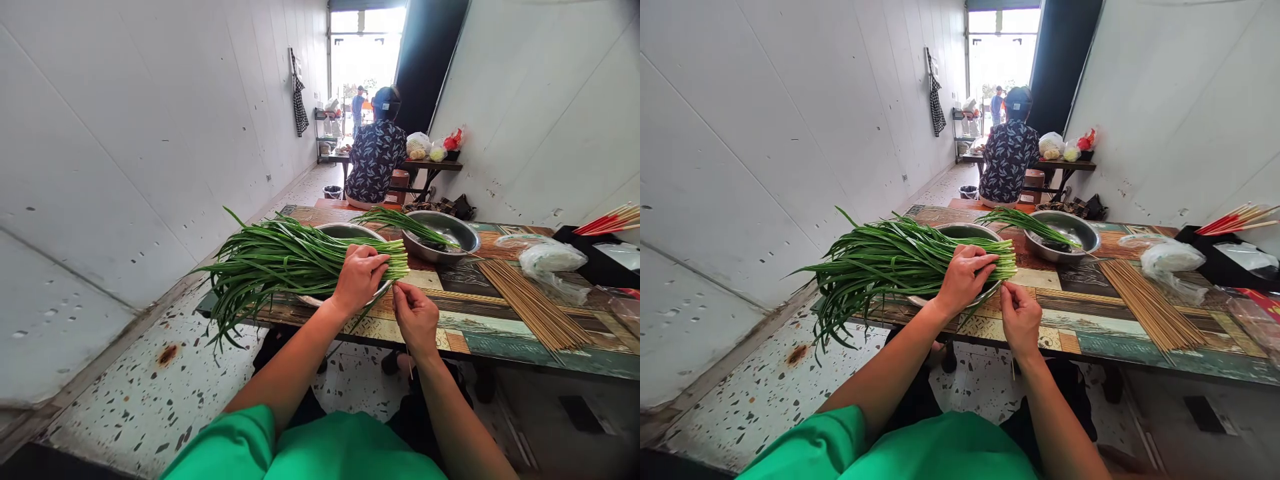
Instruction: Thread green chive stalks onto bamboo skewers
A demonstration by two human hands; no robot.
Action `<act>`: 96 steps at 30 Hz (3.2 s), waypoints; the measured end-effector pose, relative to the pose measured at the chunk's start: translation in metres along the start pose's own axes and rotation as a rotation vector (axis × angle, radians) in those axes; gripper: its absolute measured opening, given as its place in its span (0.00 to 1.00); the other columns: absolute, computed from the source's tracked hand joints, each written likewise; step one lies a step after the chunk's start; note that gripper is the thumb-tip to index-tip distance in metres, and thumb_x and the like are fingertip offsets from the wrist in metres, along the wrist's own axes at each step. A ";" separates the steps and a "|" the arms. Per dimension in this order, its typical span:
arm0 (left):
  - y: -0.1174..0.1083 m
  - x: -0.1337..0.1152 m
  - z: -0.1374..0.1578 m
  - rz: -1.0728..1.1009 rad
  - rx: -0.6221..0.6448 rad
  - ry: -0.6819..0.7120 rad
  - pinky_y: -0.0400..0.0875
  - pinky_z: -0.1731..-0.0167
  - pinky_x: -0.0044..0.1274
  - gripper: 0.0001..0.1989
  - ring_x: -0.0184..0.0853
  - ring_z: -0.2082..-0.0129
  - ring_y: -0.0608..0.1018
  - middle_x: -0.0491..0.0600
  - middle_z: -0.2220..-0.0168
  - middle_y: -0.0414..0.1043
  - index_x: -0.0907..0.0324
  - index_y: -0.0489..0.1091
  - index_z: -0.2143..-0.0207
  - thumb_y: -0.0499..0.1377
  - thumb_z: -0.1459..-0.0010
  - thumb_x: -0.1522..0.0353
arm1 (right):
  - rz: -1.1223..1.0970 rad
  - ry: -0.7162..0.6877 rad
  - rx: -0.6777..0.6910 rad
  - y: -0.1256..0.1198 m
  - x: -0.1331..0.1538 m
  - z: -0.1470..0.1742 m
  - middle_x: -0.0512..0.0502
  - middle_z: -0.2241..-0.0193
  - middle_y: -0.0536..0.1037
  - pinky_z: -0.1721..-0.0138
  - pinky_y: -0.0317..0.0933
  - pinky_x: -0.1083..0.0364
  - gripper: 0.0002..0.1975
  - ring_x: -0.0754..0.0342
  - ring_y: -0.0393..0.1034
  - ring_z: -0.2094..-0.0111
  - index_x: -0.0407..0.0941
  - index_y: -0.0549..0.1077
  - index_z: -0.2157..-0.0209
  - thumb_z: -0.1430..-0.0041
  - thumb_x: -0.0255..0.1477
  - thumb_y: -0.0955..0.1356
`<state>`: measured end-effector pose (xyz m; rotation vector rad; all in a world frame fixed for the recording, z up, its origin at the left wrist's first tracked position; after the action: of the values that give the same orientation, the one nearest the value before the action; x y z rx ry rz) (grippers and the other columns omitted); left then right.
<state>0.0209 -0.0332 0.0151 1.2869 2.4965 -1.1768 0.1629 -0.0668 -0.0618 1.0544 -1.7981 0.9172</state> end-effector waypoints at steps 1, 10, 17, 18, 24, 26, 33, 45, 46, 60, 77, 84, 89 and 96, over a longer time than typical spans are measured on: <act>0.000 0.000 0.000 0.000 0.003 -0.005 0.65 0.55 0.29 0.11 0.35 0.61 0.70 0.50 0.64 0.73 0.58 0.77 0.58 0.57 0.39 0.68 | -0.005 0.003 0.000 0.000 0.000 0.000 0.47 0.76 0.77 0.75 0.61 0.58 0.17 0.56 0.68 0.76 0.41 0.78 0.63 0.43 0.41 0.67; 0.006 0.002 0.000 -0.032 0.070 -0.034 0.64 0.53 0.30 0.12 0.36 0.60 0.70 0.51 0.63 0.71 0.58 0.77 0.56 0.56 0.39 0.68 | -0.008 0.002 0.028 0.002 -0.002 0.001 0.50 0.79 0.74 0.77 0.59 0.58 0.16 0.57 0.64 0.79 0.42 0.78 0.64 0.42 0.40 0.66; 0.006 -0.001 0.001 -0.094 0.094 -0.022 0.60 0.47 0.32 0.12 0.39 0.53 0.68 0.52 0.53 0.70 0.56 0.77 0.56 0.55 0.39 0.68 | 0.040 -0.046 0.017 0.000 -0.004 0.001 0.49 0.79 0.75 0.76 0.60 0.58 0.17 0.56 0.67 0.77 0.43 0.78 0.64 0.41 0.41 0.65; 0.006 -0.002 0.001 -0.099 0.094 -0.016 0.60 0.47 0.32 0.13 0.39 0.52 0.67 0.51 0.51 0.69 0.56 0.77 0.57 0.55 0.38 0.68 | 0.048 -0.049 0.019 0.000 -0.004 0.001 0.49 0.80 0.74 0.76 0.60 0.58 0.17 0.56 0.67 0.78 0.43 0.78 0.64 0.41 0.41 0.65; 0.007 -0.002 0.003 -0.104 0.093 -0.015 0.59 0.46 0.32 0.13 0.40 0.51 0.66 0.52 0.50 0.68 0.56 0.77 0.56 0.54 0.38 0.67 | 0.067 -0.057 -0.008 -0.002 -0.004 0.002 0.48 0.80 0.75 0.75 0.61 0.57 0.18 0.55 0.68 0.77 0.42 0.79 0.64 0.42 0.42 0.66; 0.007 -0.001 0.003 -0.101 0.098 -0.019 0.60 0.47 0.32 0.13 0.40 0.51 0.66 0.52 0.50 0.68 0.56 0.77 0.56 0.54 0.38 0.67 | 0.069 -0.055 -0.005 -0.001 -0.005 0.002 0.48 0.79 0.76 0.75 0.62 0.57 0.18 0.55 0.68 0.77 0.42 0.79 0.64 0.42 0.42 0.66; 0.007 -0.001 0.003 -0.088 0.121 -0.039 0.60 0.47 0.32 0.13 0.40 0.52 0.66 0.52 0.53 0.68 0.56 0.77 0.56 0.54 0.38 0.68 | 0.077 -0.064 0.007 -0.001 -0.003 0.002 0.48 0.79 0.76 0.76 0.62 0.57 0.18 0.55 0.68 0.77 0.42 0.79 0.63 0.41 0.41 0.65; 0.008 0.000 0.003 -0.069 0.139 -0.063 0.61 0.48 0.31 0.13 0.39 0.52 0.66 0.51 0.54 0.69 0.56 0.76 0.56 0.54 0.38 0.68 | 0.041 -0.017 0.006 -0.001 -0.006 0.003 0.48 0.78 0.75 0.77 0.60 0.58 0.17 0.56 0.66 0.78 0.41 0.79 0.64 0.42 0.41 0.66; 0.008 0.001 0.003 -0.064 0.144 -0.065 0.61 0.48 0.32 0.13 0.39 0.53 0.66 0.52 0.54 0.70 0.57 0.76 0.56 0.54 0.38 0.68 | 0.043 -0.022 0.005 -0.002 -0.006 0.003 0.48 0.78 0.75 0.77 0.60 0.58 0.17 0.56 0.66 0.78 0.41 0.79 0.64 0.42 0.41 0.66; 0.009 0.001 0.003 -0.061 0.139 -0.060 0.62 0.49 0.32 0.13 0.39 0.54 0.66 0.52 0.56 0.69 0.57 0.76 0.55 0.55 0.39 0.68 | 0.053 -0.024 0.007 -0.002 -0.009 0.004 0.50 0.80 0.74 0.76 0.61 0.57 0.17 0.56 0.65 0.79 0.42 0.79 0.64 0.42 0.41 0.66; 0.008 0.002 0.002 -0.041 0.127 -0.078 0.62 0.48 0.32 0.14 0.39 0.53 0.67 0.53 0.55 0.70 0.58 0.74 0.53 0.55 0.40 0.69 | 0.028 -0.003 -0.006 -0.002 -0.012 0.005 0.49 0.79 0.74 0.77 0.60 0.58 0.18 0.57 0.65 0.79 0.41 0.79 0.64 0.43 0.41 0.67; 0.011 0.005 0.002 -0.056 0.143 -0.073 0.62 0.49 0.31 0.16 0.38 0.54 0.66 0.52 0.56 0.70 0.57 0.74 0.51 0.53 0.39 0.69 | 0.075 -0.041 -0.019 -0.004 -0.009 0.005 0.48 0.77 0.77 0.75 0.62 0.58 0.18 0.55 0.69 0.76 0.42 0.79 0.64 0.42 0.42 0.66; 0.014 0.007 0.003 -0.054 0.154 -0.066 0.62 0.49 0.32 0.16 0.39 0.54 0.67 0.52 0.56 0.69 0.57 0.74 0.51 0.53 0.39 0.69 | 0.061 -0.037 -0.016 -0.003 -0.012 0.005 0.48 0.77 0.77 0.75 0.62 0.57 0.18 0.55 0.69 0.76 0.42 0.79 0.63 0.42 0.41 0.66; 0.013 0.006 0.002 -0.052 0.168 -0.076 0.61 0.47 0.33 0.18 0.40 0.52 0.68 0.54 0.54 0.70 0.60 0.72 0.48 0.54 0.40 0.69 | 0.057 -0.040 -0.006 -0.003 -0.011 0.003 0.48 0.78 0.76 0.75 0.63 0.57 0.18 0.55 0.68 0.77 0.42 0.79 0.63 0.43 0.42 0.66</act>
<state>0.0261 -0.0258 0.0039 1.1949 2.4353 -1.4466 0.1679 -0.0674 -0.0726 1.0293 -1.8711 0.9306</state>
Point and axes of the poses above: each hand's wrist, its own z-axis away from the middle knuckle, its own y-axis out of the palm, x = y × z, the point moved 7 cm from there along -z, towards the middle knuckle
